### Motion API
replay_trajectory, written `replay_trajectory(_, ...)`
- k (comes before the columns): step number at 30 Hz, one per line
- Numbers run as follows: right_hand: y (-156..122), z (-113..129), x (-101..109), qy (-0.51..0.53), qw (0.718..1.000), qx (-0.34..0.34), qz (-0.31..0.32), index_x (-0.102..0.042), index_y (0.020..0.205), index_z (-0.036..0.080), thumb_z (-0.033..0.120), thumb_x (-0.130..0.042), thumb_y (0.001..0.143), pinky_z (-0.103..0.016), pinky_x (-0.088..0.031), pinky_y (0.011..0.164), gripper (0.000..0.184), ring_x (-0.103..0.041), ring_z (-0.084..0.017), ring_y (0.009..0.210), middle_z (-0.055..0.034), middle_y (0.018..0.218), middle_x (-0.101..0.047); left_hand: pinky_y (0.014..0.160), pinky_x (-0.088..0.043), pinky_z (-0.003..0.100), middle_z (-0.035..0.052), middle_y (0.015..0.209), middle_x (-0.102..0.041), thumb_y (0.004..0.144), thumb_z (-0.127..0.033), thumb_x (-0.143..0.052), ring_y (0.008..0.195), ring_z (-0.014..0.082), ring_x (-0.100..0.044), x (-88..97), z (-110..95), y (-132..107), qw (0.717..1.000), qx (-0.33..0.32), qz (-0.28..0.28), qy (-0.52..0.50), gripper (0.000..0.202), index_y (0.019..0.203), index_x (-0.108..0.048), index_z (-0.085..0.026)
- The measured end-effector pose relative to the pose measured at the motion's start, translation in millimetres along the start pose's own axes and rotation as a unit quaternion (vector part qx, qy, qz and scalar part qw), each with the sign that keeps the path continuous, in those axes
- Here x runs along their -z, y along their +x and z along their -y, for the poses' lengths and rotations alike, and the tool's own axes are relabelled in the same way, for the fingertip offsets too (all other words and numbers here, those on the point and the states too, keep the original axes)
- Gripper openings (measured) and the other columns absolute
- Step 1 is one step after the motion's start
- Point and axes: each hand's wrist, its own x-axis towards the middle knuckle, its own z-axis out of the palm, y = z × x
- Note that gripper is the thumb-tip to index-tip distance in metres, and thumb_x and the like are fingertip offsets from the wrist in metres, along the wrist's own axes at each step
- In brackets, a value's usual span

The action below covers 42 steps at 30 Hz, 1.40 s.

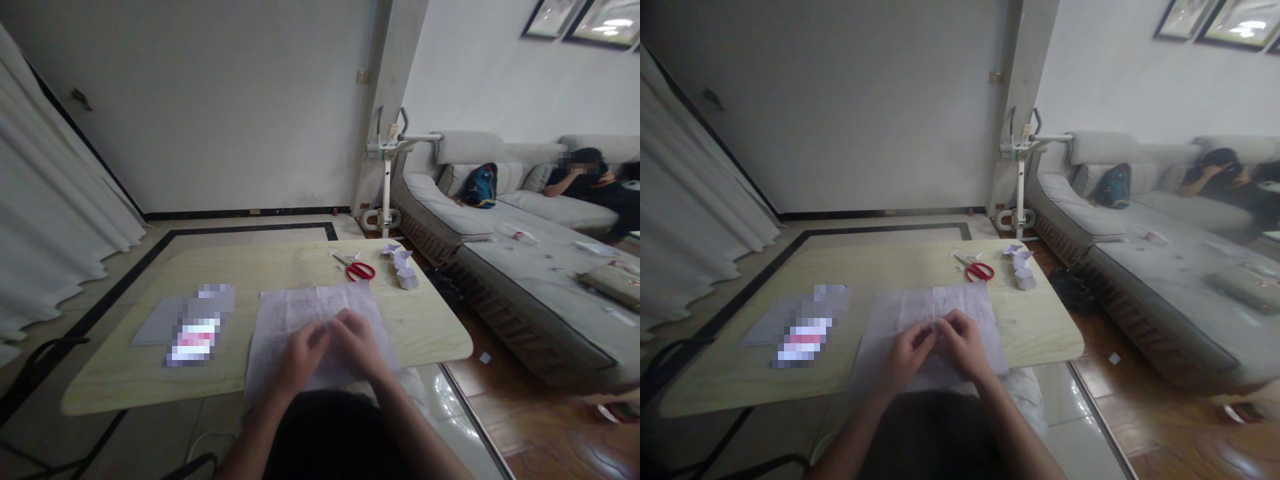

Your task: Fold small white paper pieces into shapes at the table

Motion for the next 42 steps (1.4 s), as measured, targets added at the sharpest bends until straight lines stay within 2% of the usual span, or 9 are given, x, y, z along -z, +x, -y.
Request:
replay_trajectory(7,0.1,-1.9,-1.2,-0.003,1.0,-0.008,-0.008,-0.059,0.067,0.019,0.032,-0.059,0.081,-0.023,-0.042,0.053,0.019,-0.054,-0.014,0.058,0.0018,0.061,-0.057,0.062,-0.046,0.023,0.0018,0.075,-0.067,0.087,-0.035,-0.055,0.07,0.0164,-0.061,2.0,0.4,-0.6,1.0,0.013,0.006,-0.006,0.022,0.08,-0.065,-0.017)
replay_trajectory(14,1.6,-1.6,-0.9,-0.024,1.0,0.008,-0.017,-0.061,0.07,0.019,0.03,-0.058,0.082,-0.023,-0.043,0.056,0.016,-0.055,-0.014,0.065,0.0008,0.066,-0.06,0.059,-0.042,0.022,-0.0019,0.064,-0.056,0.088,-0.037,-0.053,0.063,0.014,-0.055,4.0,-0.6,-3.4,1.0,0.028,0.003,0.011,0.026,0.07,-0.055,-0.018)
replay_trajectory(17,1.4,-0.7,-2.2,-0.039,0.999,0.008,0.001,-0.06,0.071,0.019,0.03,-0.056,0.083,-0.023,-0.041,0.055,0.017,-0.053,-0.014,0.063,0.0012,0.066,-0.059,0.058,-0.041,0.022,-0.003,0.062,-0.052,0.089,-0.037,-0.052,0.061,0.0132,-0.052,5.1,-2.8,-3.8,0.999,0.032,-0.004,0.016,0.027,0.069,-0.052,-0.018)
replay_trajectory(20,-0.1,-1.2,-4.3,-0.062,0.998,0.018,0.025,-0.057,0.066,0.019,0.032,-0.055,0.085,-0.022,-0.038,0.052,0.023,-0.05,-0.013,0.059,0.0022,0.062,-0.054,0.058,-0.041,0.022,-0.0028,0.064,-0.052,0.089,-0.035,-0.052,0.063,0.013,-0.051,4.8,-3.9,-3.8,1.0,0.023,-0.003,0.009,0.025,0.07,-0.052,-0.018)
replay_trajectory(24,-0.4,-2.9,-5.5,-0.062,0.998,0.028,0.012,-0.056,0.068,0.018,0.033,-0.056,0.085,-0.023,-0.039,0.055,0.022,-0.049,-0.013,0.061,0.0021,0.062,-0.052,0.06,-0.044,0.022,-0.0011,0.07,-0.057,0.089,-0.037,-0.053,0.065,0.0138,-0.055,3.3,-0.5,-3.6,0.999,0.027,-0.022,-0.012,0.023,0.078,-0.056,-0.017)
replay_trajectory(27,0.7,-2.5,-4.9,-0.053,0.998,0.042,0.002,-0.061,0.079,0.018,0.03,-0.058,0.083,-0.024,-0.042,0.059,0.013,-0.053,-0.014,0.065,0.0004,0.071,-0.058,0.061,-0.045,0.023,-0.0005,0.073,-0.06,0.089,-0.038,-0.053,0.067,0.0145,-0.058,2.2,4.1,-3.0,0.998,0.035,-0.051,-0.013,0.021,0.083,-0.057,-0.018)
replay_trajectory(31,0.4,1.6,-3.0,-0.059,0.997,0.054,0.017,-0.068,0.096,0.019,0.026,-0.06,0.082,-0.024,-0.044,0.06,0.018,-0.055,-0.014,0.065,0.0,0.074,-0.061,0.066,-0.048,0.024,0.0012,0.076,-0.064,0.089,-0.035,-0.053,0.073,0.0161,-0.061,0.5,6.7,-1.0,0.999,0.018,-0.028,-0.009,0.02,0.084,-0.061,-0.017)
replay_trajectory(36,-1.6,3.6,-1.8,-0.05,0.998,0.039,0.029,-0.072,0.091,0.019,0.023,-0.061,0.082,-0.026,-0.047,0.064,0.016,-0.061,-0.017,0.072,-0.0027,0.078,-0.069,0.068,-0.052,0.027,0.0063,0.09,-0.07,0.085,-0.035,-0.058,0.08,0.019,-0.066,3.1,0.9,0.9,0.994,0.044,-0.063,-0.078,0.023,0.097,-0.063,-0.016)
replay_trajectory(42,-0.4,0.4,-2.9,-0.094,0.99,0.098,0.029,-0.073,0.089,0.02,0.008,-0.059,0.074,-0.025,-0.046,0.065,0.024,-0.058,-0.015,0.072,-0.0023,0.081,-0.064,0.076,-0.053,0.03,0.0075,0.094,-0.07,0.083,-0.036,-0.06,0.089,0.0216,-0.067,7.2,-0.9,1.9,0.991,0.034,-0.099,-0.088,0.025,0.097,-0.066,-0.016)
